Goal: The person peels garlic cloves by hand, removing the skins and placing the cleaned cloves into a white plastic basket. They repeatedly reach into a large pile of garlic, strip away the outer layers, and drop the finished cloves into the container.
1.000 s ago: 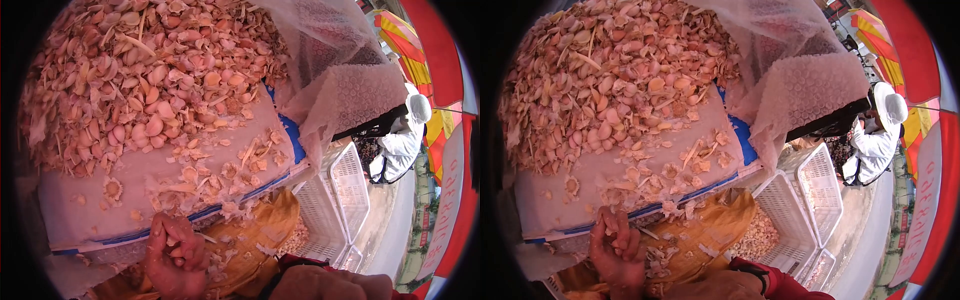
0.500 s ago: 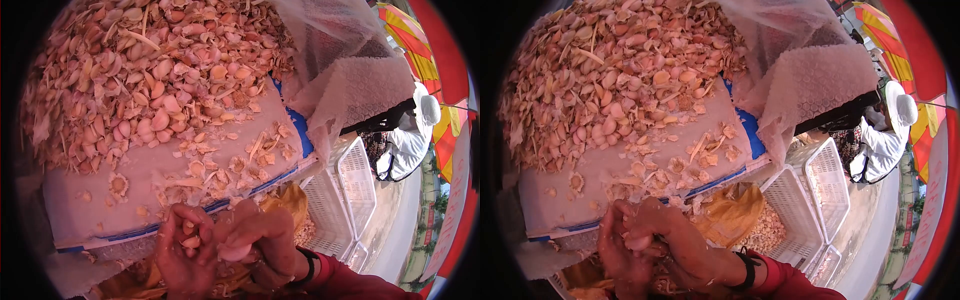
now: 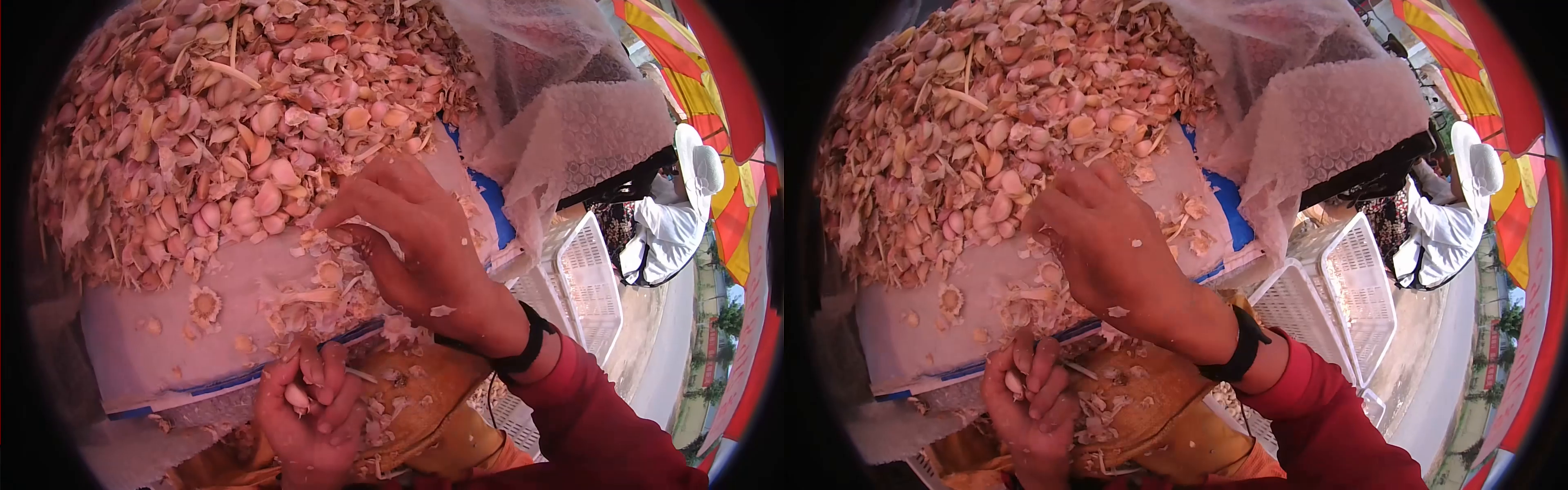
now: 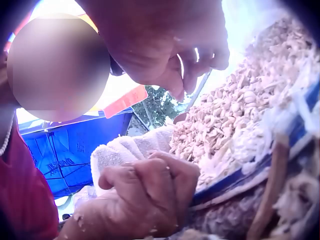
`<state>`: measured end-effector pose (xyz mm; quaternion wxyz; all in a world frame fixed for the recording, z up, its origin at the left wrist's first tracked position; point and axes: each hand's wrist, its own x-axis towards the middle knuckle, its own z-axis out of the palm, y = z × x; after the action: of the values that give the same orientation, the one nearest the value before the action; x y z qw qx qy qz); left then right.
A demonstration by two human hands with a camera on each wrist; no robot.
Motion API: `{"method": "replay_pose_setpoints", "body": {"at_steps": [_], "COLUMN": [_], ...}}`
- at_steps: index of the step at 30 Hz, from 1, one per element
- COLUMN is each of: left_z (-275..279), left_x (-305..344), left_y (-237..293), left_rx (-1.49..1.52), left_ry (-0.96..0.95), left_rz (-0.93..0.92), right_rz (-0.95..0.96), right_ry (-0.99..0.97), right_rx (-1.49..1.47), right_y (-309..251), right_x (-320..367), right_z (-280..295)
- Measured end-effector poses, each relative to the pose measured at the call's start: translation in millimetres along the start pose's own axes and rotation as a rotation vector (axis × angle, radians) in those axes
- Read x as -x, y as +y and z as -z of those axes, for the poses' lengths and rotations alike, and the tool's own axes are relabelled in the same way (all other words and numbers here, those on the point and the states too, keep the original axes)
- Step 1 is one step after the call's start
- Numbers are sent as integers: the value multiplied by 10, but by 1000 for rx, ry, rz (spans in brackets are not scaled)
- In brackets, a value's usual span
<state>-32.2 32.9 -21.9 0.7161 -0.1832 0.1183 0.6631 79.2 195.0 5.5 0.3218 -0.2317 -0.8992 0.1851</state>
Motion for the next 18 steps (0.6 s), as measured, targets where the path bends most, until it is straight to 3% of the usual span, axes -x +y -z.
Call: {"method": "replay_pose_setpoints", "body": {"at_steps": [2, 5, 13, 16, 18], "left_z": [-15, 13, -72, -198, -306], "left_x": [-12, -15, 20, 38, 48], "left_y": [11, 25, -23, -57, -126], "left_rx": [-3, -5, -53, -215, -218], "left_ry": [11, -3, 46, 190, 415], "left_rz": [-25, -40, -136, -184, -245], "right_rz": [60, 4, -198, -170, -146], "right_ry": [-141, -266, -136, -191, -264], "right_rx": [125, 173, -150, -364, -498], "right_y": [262, 226, 128, -254, -530], "right_x": [-98, -108, 130, 213, 358], "right_z": [-149, -145, 35, 127, 92]}}
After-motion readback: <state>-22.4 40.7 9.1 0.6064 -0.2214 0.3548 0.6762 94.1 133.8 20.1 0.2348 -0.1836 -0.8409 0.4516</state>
